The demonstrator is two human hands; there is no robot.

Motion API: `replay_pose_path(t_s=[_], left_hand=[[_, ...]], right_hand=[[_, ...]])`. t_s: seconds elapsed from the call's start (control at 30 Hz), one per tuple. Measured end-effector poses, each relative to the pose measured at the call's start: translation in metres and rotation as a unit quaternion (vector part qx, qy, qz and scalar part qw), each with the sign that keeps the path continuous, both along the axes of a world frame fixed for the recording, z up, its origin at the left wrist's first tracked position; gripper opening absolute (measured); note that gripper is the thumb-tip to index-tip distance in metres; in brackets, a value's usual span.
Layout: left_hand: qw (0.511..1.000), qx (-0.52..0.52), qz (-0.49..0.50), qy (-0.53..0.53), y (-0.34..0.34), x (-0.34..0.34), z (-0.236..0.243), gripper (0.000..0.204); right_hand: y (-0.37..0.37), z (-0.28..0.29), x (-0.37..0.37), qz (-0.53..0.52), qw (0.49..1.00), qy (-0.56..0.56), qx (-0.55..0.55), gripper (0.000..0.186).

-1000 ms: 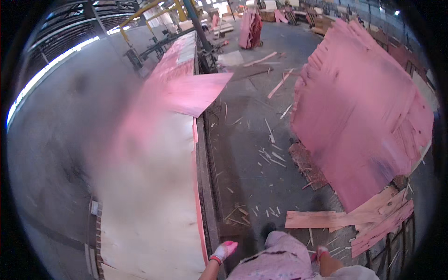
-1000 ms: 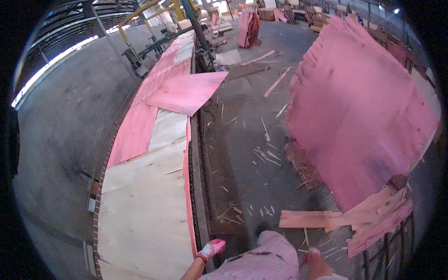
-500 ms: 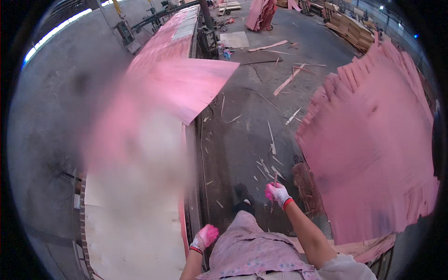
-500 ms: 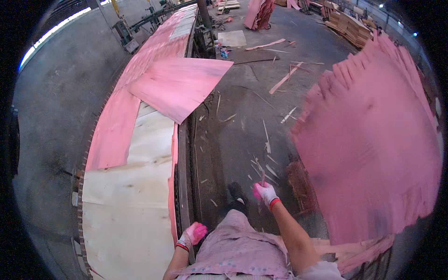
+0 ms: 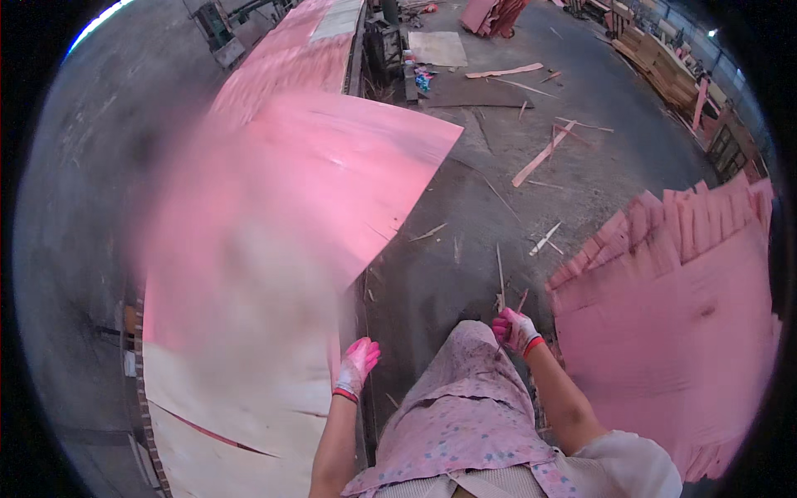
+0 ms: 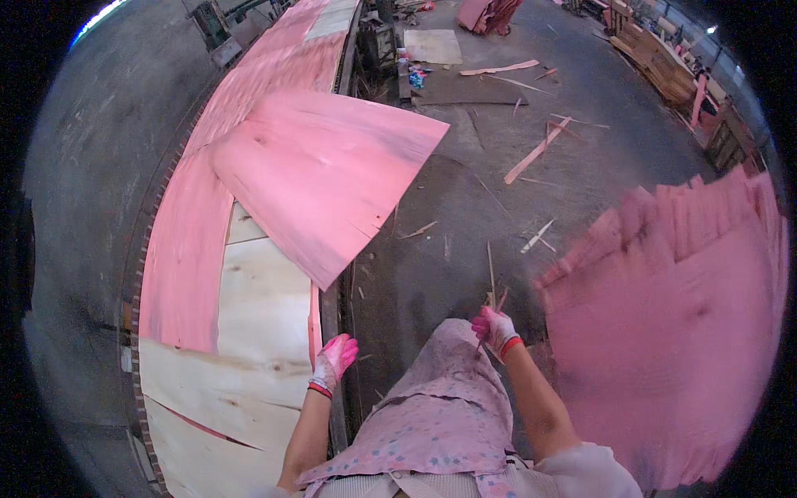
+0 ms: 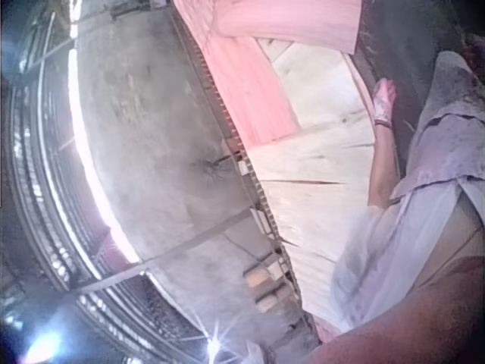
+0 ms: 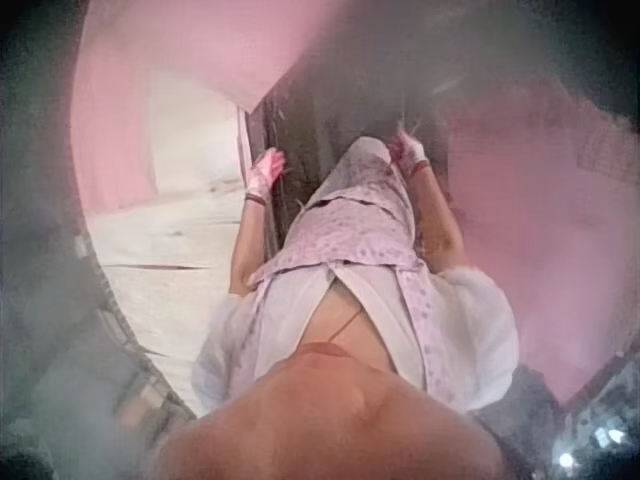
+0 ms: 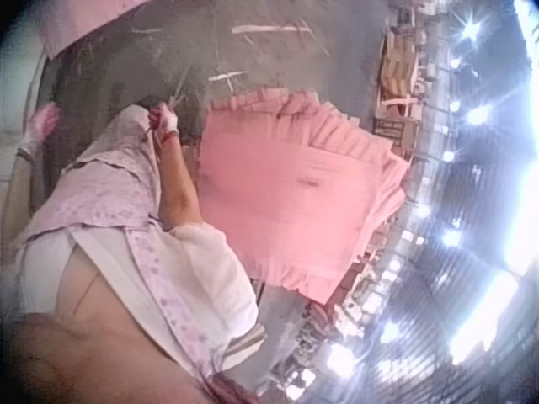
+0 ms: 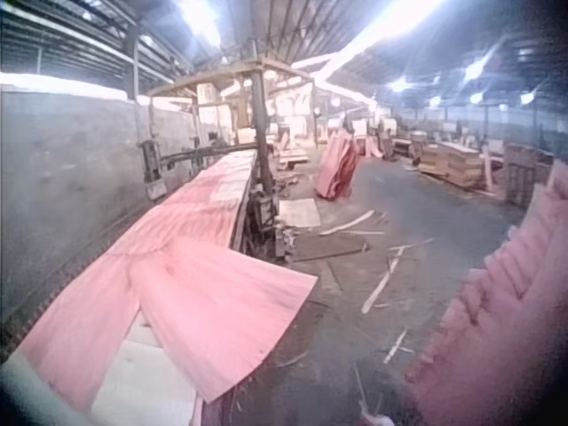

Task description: The person lays wooden veneer sheets onto a long table, trims excess material using a hand tool, places scrap pieces onto a pile, and fetches additional veneer sheets from a stack to position them on the table.

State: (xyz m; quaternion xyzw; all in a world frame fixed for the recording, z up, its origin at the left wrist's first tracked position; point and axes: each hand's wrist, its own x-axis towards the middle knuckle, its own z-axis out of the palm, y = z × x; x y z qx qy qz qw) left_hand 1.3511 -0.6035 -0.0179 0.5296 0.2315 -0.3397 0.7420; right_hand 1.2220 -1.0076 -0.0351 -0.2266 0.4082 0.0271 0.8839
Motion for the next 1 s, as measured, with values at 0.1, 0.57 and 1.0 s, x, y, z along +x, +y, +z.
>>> replay_pose_path(t_s=[0.1, 0.57, 1.0], left_hand=[[0.996, -0.021, 0.087, -0.020, -0.014, 0.052, -0.014, 0.045], [0.929, 0.209, 0.305, -0.017, -0.068, 0.216, -0.016, 0.057], [0.948, 0.111, 0.287, -0.076, -0.041, 0.316, 0.015, 0.059]], right_hand=[[-0.026, -0.018, 0.082, 0.028, 0.999, 0.004, 0.037, 0.026], [0.047, -0.064, 0.391, 0.246, 0.967, 0.053, -0.037, 0.039], [-0.007, 0.083, 0.447, 0.303, 0.916, 0.087, 0.249, 0.024]])
